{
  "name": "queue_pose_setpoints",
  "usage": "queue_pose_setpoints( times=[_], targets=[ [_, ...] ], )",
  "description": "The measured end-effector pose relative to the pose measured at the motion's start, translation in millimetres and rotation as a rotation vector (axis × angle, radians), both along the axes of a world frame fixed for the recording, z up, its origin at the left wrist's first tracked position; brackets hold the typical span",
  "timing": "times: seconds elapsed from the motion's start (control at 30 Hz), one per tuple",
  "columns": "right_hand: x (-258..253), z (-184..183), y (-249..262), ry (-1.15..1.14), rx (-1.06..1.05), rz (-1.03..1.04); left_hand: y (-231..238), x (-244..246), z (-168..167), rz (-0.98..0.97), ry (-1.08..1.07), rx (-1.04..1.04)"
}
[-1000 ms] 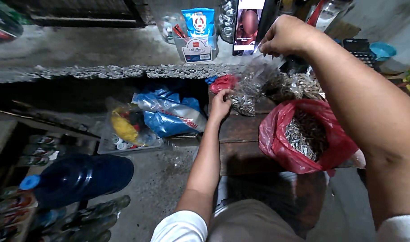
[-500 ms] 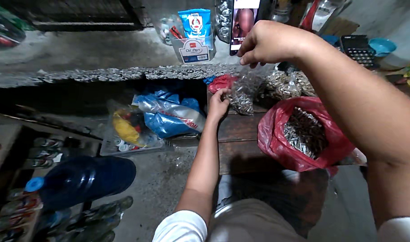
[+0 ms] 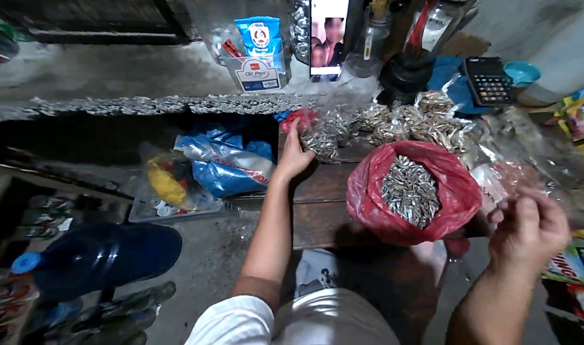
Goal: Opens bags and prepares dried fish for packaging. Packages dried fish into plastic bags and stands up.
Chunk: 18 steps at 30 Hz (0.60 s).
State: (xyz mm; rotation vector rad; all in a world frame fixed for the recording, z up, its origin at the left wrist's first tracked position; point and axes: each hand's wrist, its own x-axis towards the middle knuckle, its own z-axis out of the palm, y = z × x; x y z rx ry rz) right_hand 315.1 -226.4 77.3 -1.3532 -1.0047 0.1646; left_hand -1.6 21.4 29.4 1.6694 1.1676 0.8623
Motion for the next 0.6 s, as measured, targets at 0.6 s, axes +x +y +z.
queue_pose_setpoints(
  times=[0.6],
  targets=[
    [6,-62,-40,0.28,0.064,-0.241,-23,15,-4,0.115,0.212,0.117]
  ],
)
